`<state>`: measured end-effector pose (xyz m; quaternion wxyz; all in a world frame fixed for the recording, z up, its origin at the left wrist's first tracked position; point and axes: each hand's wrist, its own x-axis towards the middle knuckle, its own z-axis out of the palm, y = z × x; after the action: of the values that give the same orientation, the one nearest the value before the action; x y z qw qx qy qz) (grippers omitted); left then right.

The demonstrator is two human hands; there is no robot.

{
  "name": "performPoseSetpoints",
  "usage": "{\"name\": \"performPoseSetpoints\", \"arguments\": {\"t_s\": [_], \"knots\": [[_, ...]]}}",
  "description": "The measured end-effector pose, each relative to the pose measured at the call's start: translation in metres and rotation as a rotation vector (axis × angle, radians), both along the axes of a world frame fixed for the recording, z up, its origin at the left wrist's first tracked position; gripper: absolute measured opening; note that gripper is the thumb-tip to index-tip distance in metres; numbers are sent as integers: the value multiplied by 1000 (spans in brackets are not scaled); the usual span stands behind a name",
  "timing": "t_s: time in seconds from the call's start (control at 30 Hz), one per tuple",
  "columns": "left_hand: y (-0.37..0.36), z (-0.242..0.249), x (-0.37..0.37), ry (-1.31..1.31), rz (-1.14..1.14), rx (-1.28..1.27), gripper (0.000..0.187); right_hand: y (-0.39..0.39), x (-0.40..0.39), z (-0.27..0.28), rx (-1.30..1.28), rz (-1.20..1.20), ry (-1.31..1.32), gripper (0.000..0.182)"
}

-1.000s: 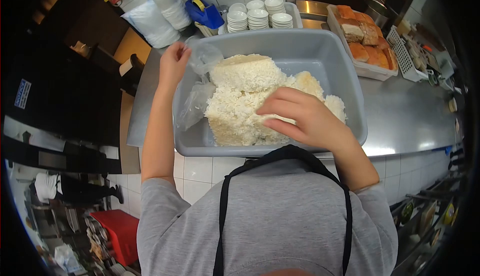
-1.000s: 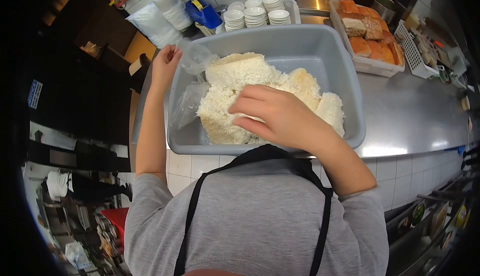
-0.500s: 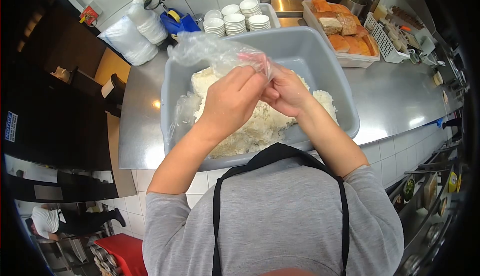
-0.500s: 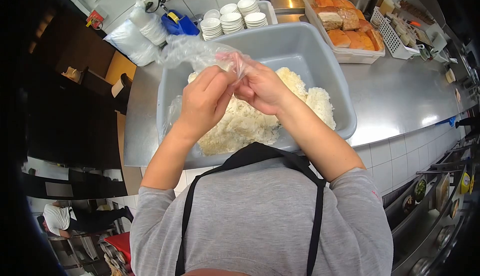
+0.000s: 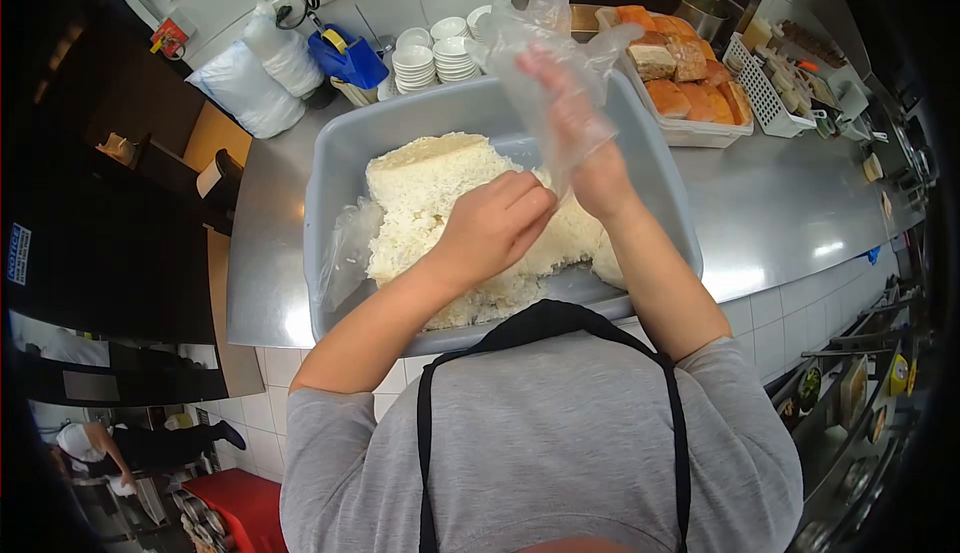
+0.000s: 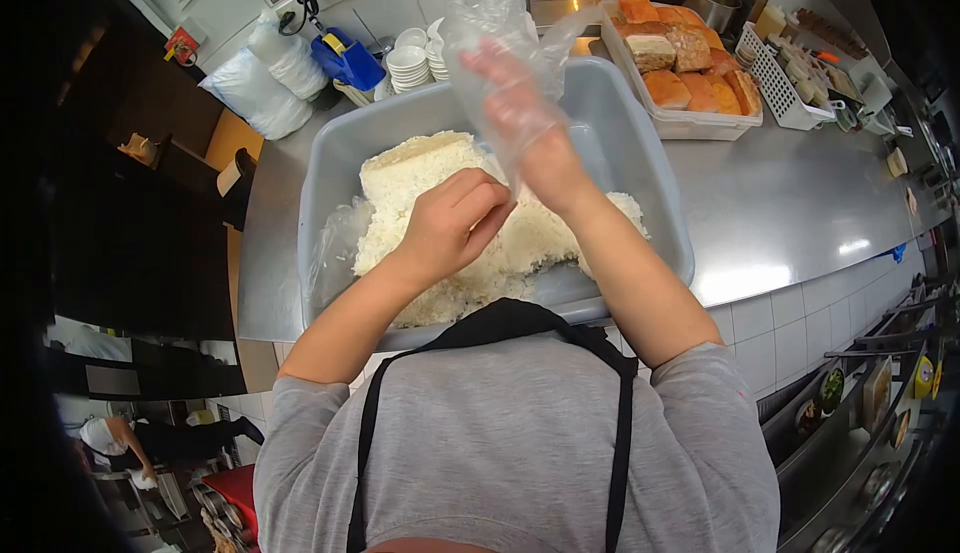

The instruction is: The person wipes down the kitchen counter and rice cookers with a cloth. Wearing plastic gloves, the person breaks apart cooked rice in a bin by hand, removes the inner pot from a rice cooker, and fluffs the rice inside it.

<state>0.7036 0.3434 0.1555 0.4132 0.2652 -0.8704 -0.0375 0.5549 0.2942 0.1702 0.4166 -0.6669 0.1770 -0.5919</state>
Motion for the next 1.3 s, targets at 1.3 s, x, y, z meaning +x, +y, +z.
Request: {"name": "performPoseSetpoints", "arguments": {"t_s": [1.3], "knots": [[25, 7, 50, 88, 680, 366, 17, 28, -17, 3, -95, -470, 720, 33]]}}
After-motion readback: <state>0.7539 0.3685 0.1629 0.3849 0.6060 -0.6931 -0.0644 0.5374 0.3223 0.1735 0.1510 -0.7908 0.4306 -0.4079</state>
